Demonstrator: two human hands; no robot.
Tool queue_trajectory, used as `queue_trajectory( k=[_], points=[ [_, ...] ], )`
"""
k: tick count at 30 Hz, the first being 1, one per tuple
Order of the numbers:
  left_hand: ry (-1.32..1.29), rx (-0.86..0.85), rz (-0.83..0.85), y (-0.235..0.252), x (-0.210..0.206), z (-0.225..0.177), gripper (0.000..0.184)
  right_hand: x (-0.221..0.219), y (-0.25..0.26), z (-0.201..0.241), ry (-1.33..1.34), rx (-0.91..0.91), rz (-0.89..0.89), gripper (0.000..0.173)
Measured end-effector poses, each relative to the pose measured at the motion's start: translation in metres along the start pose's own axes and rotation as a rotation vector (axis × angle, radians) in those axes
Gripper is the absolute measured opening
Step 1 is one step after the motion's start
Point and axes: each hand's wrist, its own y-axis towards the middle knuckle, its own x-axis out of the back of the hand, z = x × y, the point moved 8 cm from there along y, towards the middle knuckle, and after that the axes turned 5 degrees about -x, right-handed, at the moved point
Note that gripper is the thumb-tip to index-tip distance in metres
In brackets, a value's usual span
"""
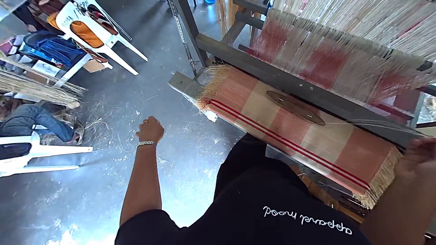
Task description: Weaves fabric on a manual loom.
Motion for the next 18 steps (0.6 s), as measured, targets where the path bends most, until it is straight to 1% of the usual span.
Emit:
queue_trajectory(
  k=[1, 2, 3, 5, 6, 7, 8, 9, 10, 11, 12, 13, 14, 15, 18],
  points=[
    [0.03, 0.022, 0.007, -0.005, 0.008, -0.011, 0.048, -0.021, -0.011, -0.004, -0.052, -0.001, 0.101, 0.011],
    [0.017, -0.039, -0.048, -0.011, 0.02, -0.032, 0.054, -0.043, -0.025, -0.008, -0.101, 0.002, 0.208, 0.01],
    [-0.015, -0.156, -0.141, -0.019, 0.035, -0.062, 0.055, -0.067, -0.043, -0.013, -0.148, 0.005, 0.328, 0.009],
    [-0.142, -0.432, -0.349, -0.043, 0.055, -0.137, 0.048, -0.116, -0.089, -0.024, -0.247, 0.038, 0.594, 0.009],
    [-0.267, -0.576, -0.393, -0.061, 0.058, -0.179, 0.044, -0.139, -0.114, -0.03, -0.272, 0.063, 0.726, 0.01],
    [-0.433, -0.728, -0.356, -0.085, 0.058, -0.224, 0.041, -0.158, -0.139, -0.036, -0.28, 0.09, 0.842, 0.012],
    [-0.612, -0.879, -0.262, -0.11, 0.05, -0.267, 0.038, -0.175, -0.16, -0.039, -0.278, 0.124, 0.925, 0.013],
    [-0.771, -1.003, -0.11, -0.133, 0.036, -0.304, 0.039, -0.188, -0.176, -0.039, -0.271, 0.163, 0.972, 0.013],
    [-0.902, -1.088, 0.079, -0.156, 0.018, -0.333, 0.04, -0.196, -0.185, -0.038, -0.266, 0.204, 0.983, 0.013],
    [-1.026, -1.12, 0.271, -0.175, 0.0, -0.353, 0.042, -0.198, -0.188, -0.036, -0.267, 0.241, 0.967, 0.013],
    [-1.133, -1.107, 0.422, -0.189, -0.016, -0.364, 0.041, -0.197, -0.185, -0.034, -0.275, 0.262, 0.935, 0.014],
    [-1.196, -1.07, 0.511, -0.196, -0.028, -0.369, 0.037, -0.193, -0.178, -0.032, -0.284, 0.267, 0.894, 0.015],
    [-1.21, -1.038, 0.531, -0.198, -0.036, -0.369, 0.034, -0.187, -0.17, -0.032, -0.29, 0.254, 0.856, 0.014],
    [-1.186, -1.038, 0.506, -0.198, -0.04, -0.367, 0.032, -0.179, -0.163, -0.033, -0.29, 0.223, 0.823, 0.013],
    [-1.16, -1.083, 0.432, -0.196, -0.04, -0.364, 0.03, -0.163, -0.15, -0.042, -0.189, 0.074, 0.766, 0.009]
  ],
)
